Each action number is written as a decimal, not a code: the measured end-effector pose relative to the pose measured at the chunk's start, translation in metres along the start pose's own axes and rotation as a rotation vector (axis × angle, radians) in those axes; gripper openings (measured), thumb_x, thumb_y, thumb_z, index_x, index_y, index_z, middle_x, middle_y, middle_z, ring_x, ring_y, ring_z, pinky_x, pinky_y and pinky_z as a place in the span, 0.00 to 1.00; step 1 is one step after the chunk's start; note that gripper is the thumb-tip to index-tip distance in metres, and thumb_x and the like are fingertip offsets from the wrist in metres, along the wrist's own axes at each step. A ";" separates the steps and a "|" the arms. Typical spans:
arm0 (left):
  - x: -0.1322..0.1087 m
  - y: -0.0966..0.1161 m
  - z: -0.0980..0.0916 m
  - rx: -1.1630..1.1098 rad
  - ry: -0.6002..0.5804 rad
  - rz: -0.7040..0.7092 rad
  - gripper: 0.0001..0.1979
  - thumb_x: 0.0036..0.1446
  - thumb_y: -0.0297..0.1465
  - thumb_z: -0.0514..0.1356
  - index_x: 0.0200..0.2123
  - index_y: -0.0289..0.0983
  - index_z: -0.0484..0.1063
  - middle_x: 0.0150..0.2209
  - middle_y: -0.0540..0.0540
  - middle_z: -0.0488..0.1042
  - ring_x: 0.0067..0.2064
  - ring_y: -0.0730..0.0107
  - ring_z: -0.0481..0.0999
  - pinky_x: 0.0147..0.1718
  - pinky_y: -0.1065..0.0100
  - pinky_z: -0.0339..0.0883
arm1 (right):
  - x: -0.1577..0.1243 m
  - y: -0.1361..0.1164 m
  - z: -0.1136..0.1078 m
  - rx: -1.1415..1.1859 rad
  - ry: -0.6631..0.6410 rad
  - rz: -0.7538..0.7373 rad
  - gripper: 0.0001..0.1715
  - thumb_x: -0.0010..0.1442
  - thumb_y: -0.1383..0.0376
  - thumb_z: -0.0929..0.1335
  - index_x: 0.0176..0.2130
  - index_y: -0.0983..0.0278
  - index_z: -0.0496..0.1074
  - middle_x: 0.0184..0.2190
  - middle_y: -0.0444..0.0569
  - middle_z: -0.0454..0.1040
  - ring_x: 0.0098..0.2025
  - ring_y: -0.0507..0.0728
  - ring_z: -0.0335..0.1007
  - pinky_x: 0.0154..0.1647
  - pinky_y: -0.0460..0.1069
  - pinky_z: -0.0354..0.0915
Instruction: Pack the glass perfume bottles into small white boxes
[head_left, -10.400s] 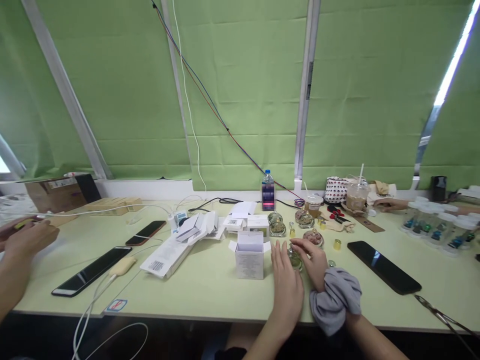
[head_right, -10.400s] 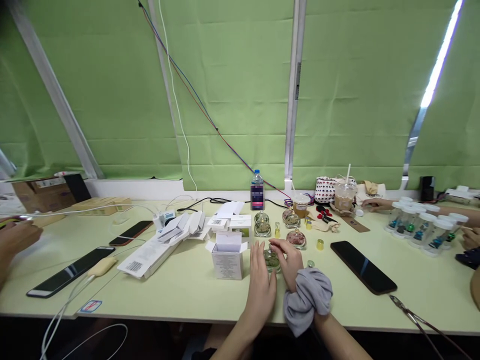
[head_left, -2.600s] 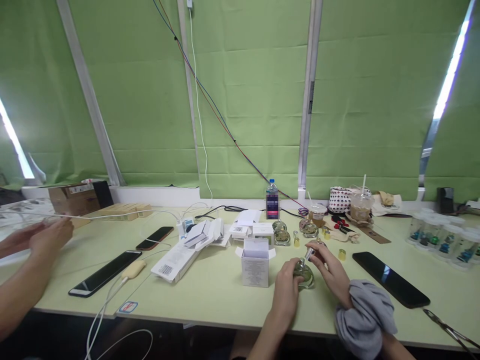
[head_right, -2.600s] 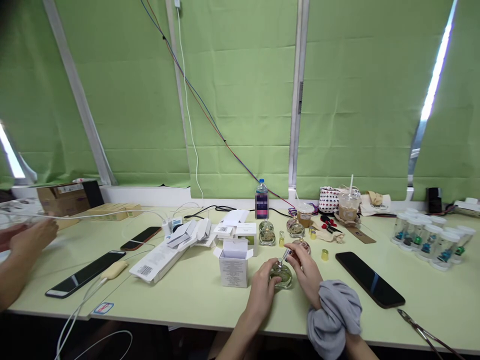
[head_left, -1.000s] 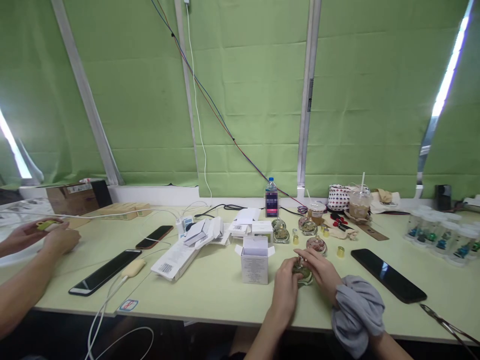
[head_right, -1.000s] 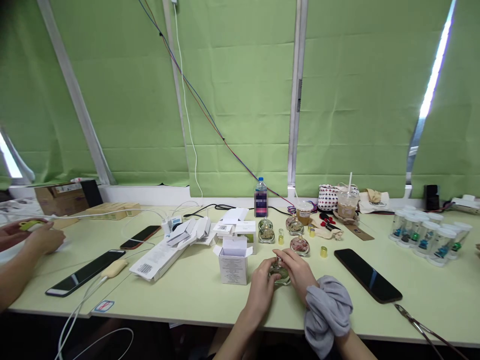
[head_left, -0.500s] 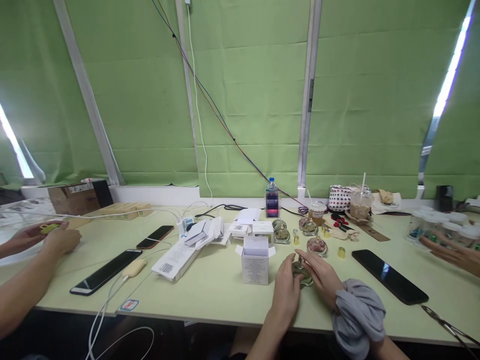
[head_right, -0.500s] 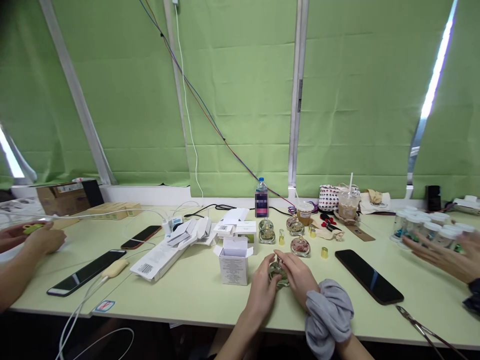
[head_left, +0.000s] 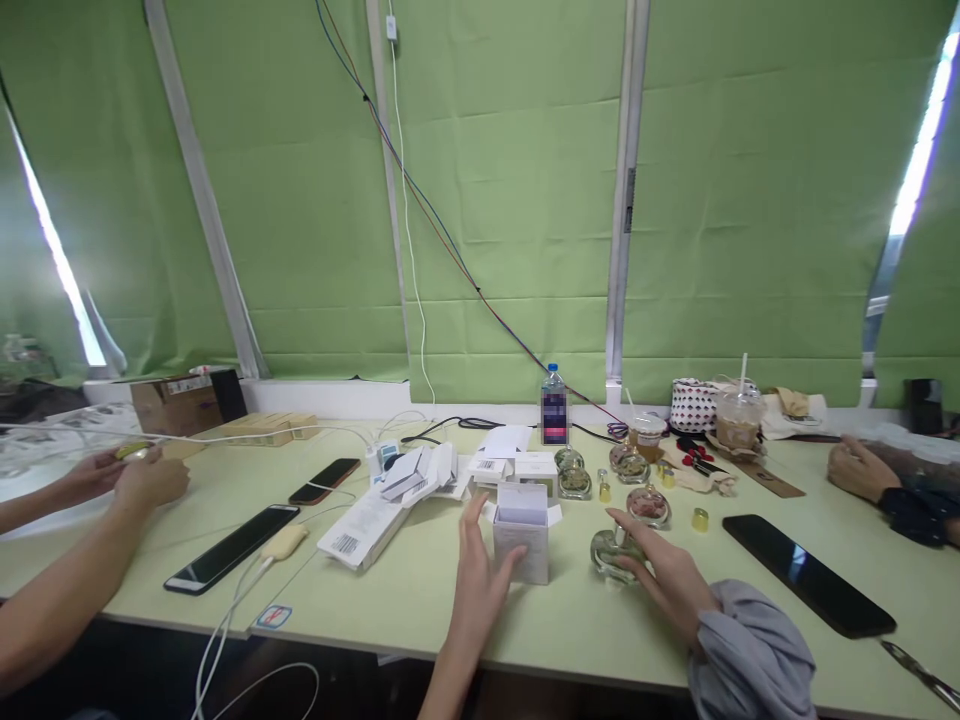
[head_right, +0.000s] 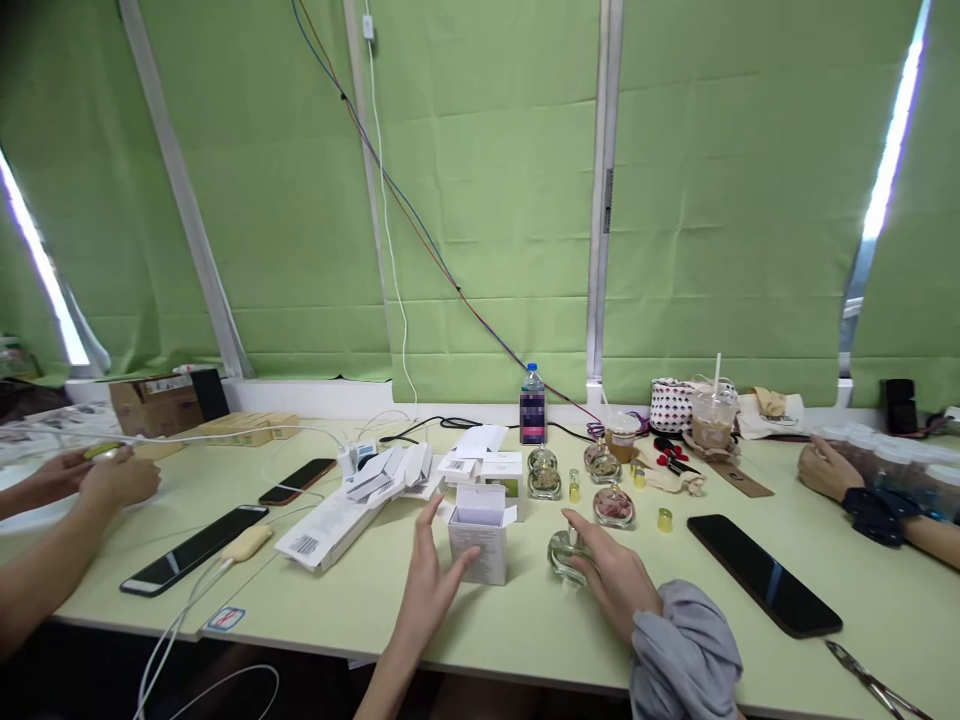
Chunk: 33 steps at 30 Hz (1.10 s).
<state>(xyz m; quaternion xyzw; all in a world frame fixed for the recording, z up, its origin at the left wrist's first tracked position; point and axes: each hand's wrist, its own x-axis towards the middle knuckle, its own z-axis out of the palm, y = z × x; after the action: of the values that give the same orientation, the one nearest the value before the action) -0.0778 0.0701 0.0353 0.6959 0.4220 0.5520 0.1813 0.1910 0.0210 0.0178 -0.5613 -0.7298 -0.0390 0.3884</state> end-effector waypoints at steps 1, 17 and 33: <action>0.002 -0.002 0.000 -0.084 -0.085 -0.052 0.32 0.56 0.34 0.59 0.61 0.42 0.49 0.61 0.38 0.59 0.62 0.51 0.60 0.57 0.48 0.57 | 0.001 -0.005 -0.004 0.012 0.041 -0.013 0.26 0.64 0.64 0.59 0.61 0.56 0.57 0.53 0.48 0.72 0.54 0.59 0.70 0.49 0.52 0.69; -0.026 0.032 0.035 -0.361 -0.430 -0.114 0.35 0.52 0.23 0.57 0.61 0.47 0.51 0.59 0.47 0.65 0.41 0.69 0.73 0.48 0.63 0.67 | 0.023 -0.084 -0.049 0.342 0.169 0.009 0.26 0.64 0.62 0.62 0.61 0.54 0.58 0.58 0.47 0.67 0.53 0.57 0.69 0.53 0.52 0.67; -0.030 0.031 0.038 -0.285 -0.407 -0.042 0.31 0.55 0.24 0.56 0.61 0.49 0.56 0.58 0.46 0.65 0.51 0.63 0.71 0.52 0.60 0.64 | 0.028 -0.082 -0.043 0.213 -0.069 -0.106 0.25 0.62 0.70 0.61 0.58 0.56 0.60 0.52 0.49 0.70 0.53 0.57 0.67 0.52 0.52 0.66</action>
<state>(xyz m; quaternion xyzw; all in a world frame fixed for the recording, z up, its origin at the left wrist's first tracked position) -0.0316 0.0367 0.0261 0.7512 0.3089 0.4507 0.3704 0.1425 -0.0084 0.0959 -0.4786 -0.7714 0.0376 0.4177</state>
